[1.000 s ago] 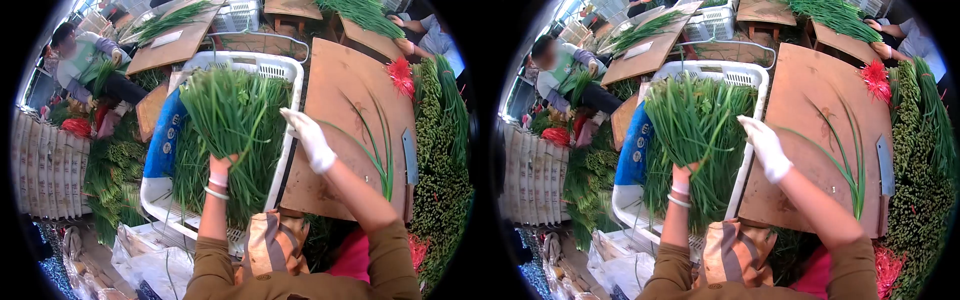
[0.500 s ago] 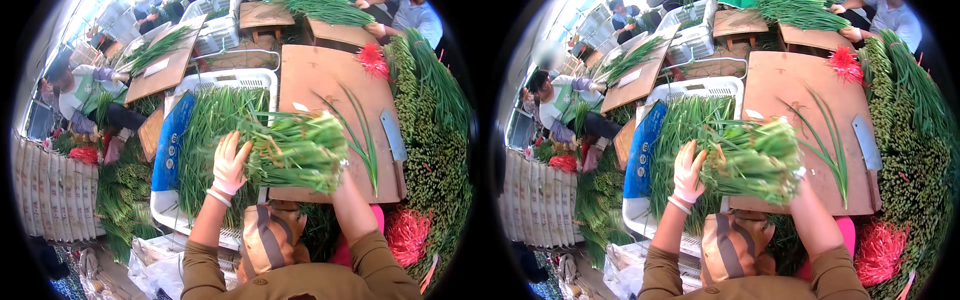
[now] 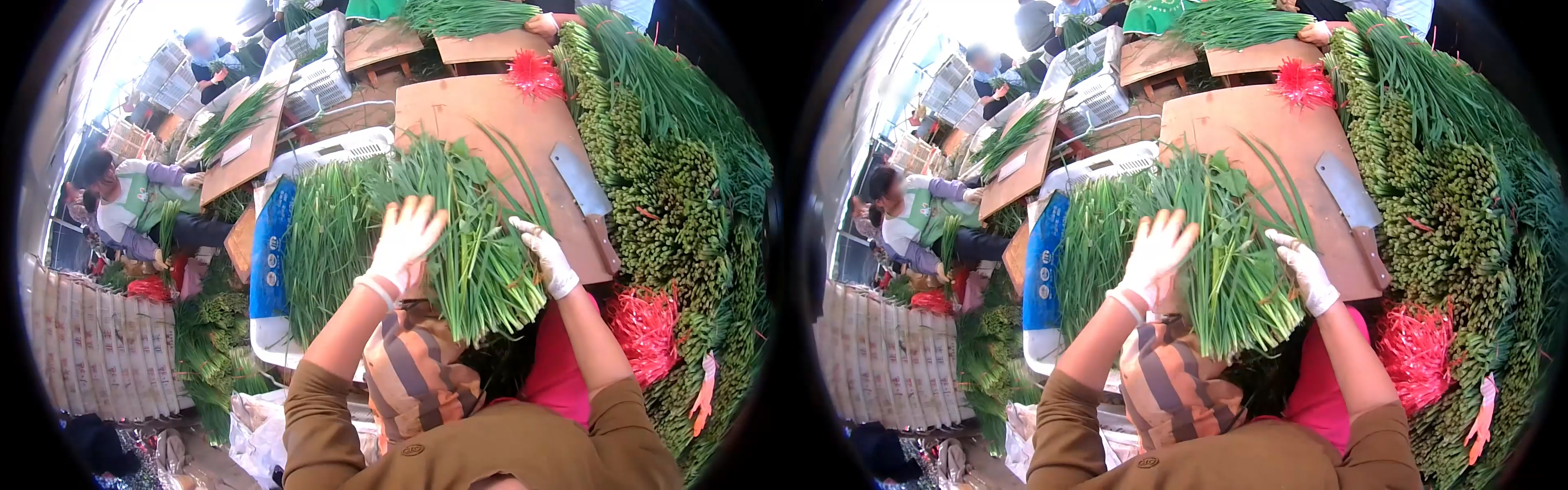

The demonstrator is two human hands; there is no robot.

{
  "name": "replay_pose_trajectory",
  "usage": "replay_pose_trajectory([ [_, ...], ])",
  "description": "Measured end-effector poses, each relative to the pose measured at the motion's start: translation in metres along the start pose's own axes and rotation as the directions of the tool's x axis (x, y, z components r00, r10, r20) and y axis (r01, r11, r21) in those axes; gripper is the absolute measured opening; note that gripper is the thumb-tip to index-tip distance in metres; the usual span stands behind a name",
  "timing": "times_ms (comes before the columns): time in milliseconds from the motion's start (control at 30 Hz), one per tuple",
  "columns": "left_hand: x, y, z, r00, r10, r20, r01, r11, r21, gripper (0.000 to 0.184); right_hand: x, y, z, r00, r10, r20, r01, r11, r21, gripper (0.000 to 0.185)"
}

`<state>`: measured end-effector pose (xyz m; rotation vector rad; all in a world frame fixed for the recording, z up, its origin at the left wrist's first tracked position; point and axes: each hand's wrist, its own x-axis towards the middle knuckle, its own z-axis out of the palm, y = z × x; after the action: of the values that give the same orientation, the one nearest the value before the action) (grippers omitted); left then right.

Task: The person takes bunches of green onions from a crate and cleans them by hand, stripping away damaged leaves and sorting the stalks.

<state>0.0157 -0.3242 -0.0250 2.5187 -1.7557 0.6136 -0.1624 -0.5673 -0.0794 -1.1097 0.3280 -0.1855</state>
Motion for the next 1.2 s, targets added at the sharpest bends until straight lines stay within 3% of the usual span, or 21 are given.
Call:
replay_pose_trajectory([
  [67, -0.008, 0.001, -0.035, 0.957, -0.26, 0.125, 0.275, 0.953, -0.126, 0.07, -0.002, -0.003, -0.003, 0.998, -0.014, -0.058, 0.009, 0.996, -0.087, 0.033],
  [133, -0.044, 0.003, -0.028, 0.832, -0.555, 0.006, 0.504, 0.75, -0.427, 0.081, 0.001, 0.002, -0.012, 0.993, -0.025, -0.118, 0.011, 0.993, -0.114, 0.032],
  [167, -0.054, 0.01, -0.026, 0.657, -0.698, 0.283, 0.656, 0.346, -0.671, 0.083, 0.001, 0.002, -0.018, 0.991, 0.028, -0.132, -0.04, 0.995, -0.09, 0.031],
  [200, -0.06, 0.018, -0.03, 0.466, -0.663, 0.585, 0.684, -0.149, -0.714, 0.086, 0.001, 0.002, -0.023, 0.986, 0.08, -0.146, -0.09, 0.994, -0.065, 0.03],
  [233, -0.063, 0.025, -0.014, 0.505, -0.676, 0.536, 0.63, -0.135, -0.765, 0.093, 0.002, 0.004, -0.03, 0.99, 0.071, -0.122, -0.081, 0.994, -0.073, 0.029],
  [267, -0.067, 0.032, 0.0, 0.527, -0.589, 0.613, 0.593, -0.262, -0.762, 0.096, 0.003, 0.006, -0.036, 0.993, 0.064, -0.099, -0.072, 0.994, -0.08, 0.029],
  [333, -0.033, 0.07, -0.022, 0.502, -0.575, 0.646, 0.637, -0.259, -0.726, 0.103, -0.005, -0.012, -0.029, 0.97, 0.217, -0.11, -0.232, 0.962, -0.147, 0.04],
  [400, -0.008, 0.107, -0.036, 0.488, -0.622, 0.612, 0.806, 0.053, -0.589, 0.11, -0.005, 0.002, -0.032, 1.0, 0.014, -0.002, -0.013, 0.931, -0.366, 0.052],
  [433, 0.0, 0.121, -0.031, 0.503, -0.642, 0.578, 0.779, 0.047, -0.626, 0.111, -0.013, -0.006, -0.019, 0.993, 0.08, -0.09, -0.117, 0.814, -0.569, 0.072],
  [500, 0.008, 0.146, -0.013, 0.505, -0.68, 0.531, 0.733, 0.013, -0.68, 0.108, -0.031, -0.022, -0.018, 0.982, 0.189, -0.013, -0.17, 0.85, -0.499, 0.08],
  [533, 0.003, 0.157, 0.008, 0.58, -0.694, 0.428, 0.413, -0.203, -0.888, 0.098, -0.045, -0.042, -0.015, 0.966, 0.256, -0.015, -0.239, 0.877, -0.417, 0.081],
  [600, -0.007, 0.163, 0.03, 0.596, -0.576, 0.559, 0.03, -0.68, -0.732, 0.081, -0.048, -0.018, -0.069, 0.969, 0.145, -0.199, -0.198, 0.939, -0.279, 0.069],
  [633, -0.011, 0.164, 0.026, 0.497, -0.547, 0.674, 0.013, -0.771, -0.637, 0.067, -0.053, -0.018, -0.089, 0.973, 0.126, -0.192, -0.157, 0.975, -0.159, 0.062],
  [667, -0.021, 0.162, 0.036, 0.511, -0.592, 0.623, -0.06, -0.748, -0.661, 0.057, -0.056, -0.018, -0.104, 0.976, 0.105, -0.189, -0.113, 0.993, -0.034, 0.056],
  [767, -0.019, 0.152, 0.012, 0.496, -0.61, 0.618, 0.055, -0.689, -0.723, 0.048, -0.048, -0.012, -0.121, 0.963, -0.011, -0.269, -0.075, 0.948, -0.308, 0.055],
  [833, -0.024, 0.146, 0.005, 0.418, -0.701, 0.578, 0.147, -0.575, -0.805, 0.052, -0.042, -0.014, -0.098, 0.966, -0.047, -0.255, -0.082, 0.878, -0.472, 0.058],
  [867, -0.028, 0.142, 0.01, 0.385, -0.752, 0.535, 0.176, -0.51, -0.842, 0.054, -0.044, -0.012, -0.082, 0.964, -0.077, -0.255, -0.103, 0.773, -0.625, 0.063],
  [933, -0.039, 0.13, 0.016, 0.336, -0.784, 0.522, 0.259, -0.456, -0.851, 0.06, -0.068, -0.039, -0.026, 0.973, -0.223, -0.057, 0.037, 0.394, -0.918, 0.071],
  [1000, -0.042, 0.124, 0.009, 0.296, -0.768, 0.568, 0.29, -0.494, -0.82, 0.074, -0.079, -0.046, -0.002, 0.99, -0.124, 0.072, 0.115, 0.394, -0.912, 0.075],
  [1133, -0.045, 0.094, 0.017, 0.42, -0.807, 0.417, 0.501, -0.177, -0.847, 0.083, -0.058, -0.043, -0.025, 0.996, -0.05, -0.069, -0.039, 0.456, -0.889, 0.08],
  [1200, -0.029, 0.088, -0.009, 0.372, -0.807, 0.459, 0.661, -0.117, -0.741, 0.097, -0.031, -0.028, -0.043, 0.992, -0.064, -0.107, -0.054, 0.55, -0.833, 0.081],
])
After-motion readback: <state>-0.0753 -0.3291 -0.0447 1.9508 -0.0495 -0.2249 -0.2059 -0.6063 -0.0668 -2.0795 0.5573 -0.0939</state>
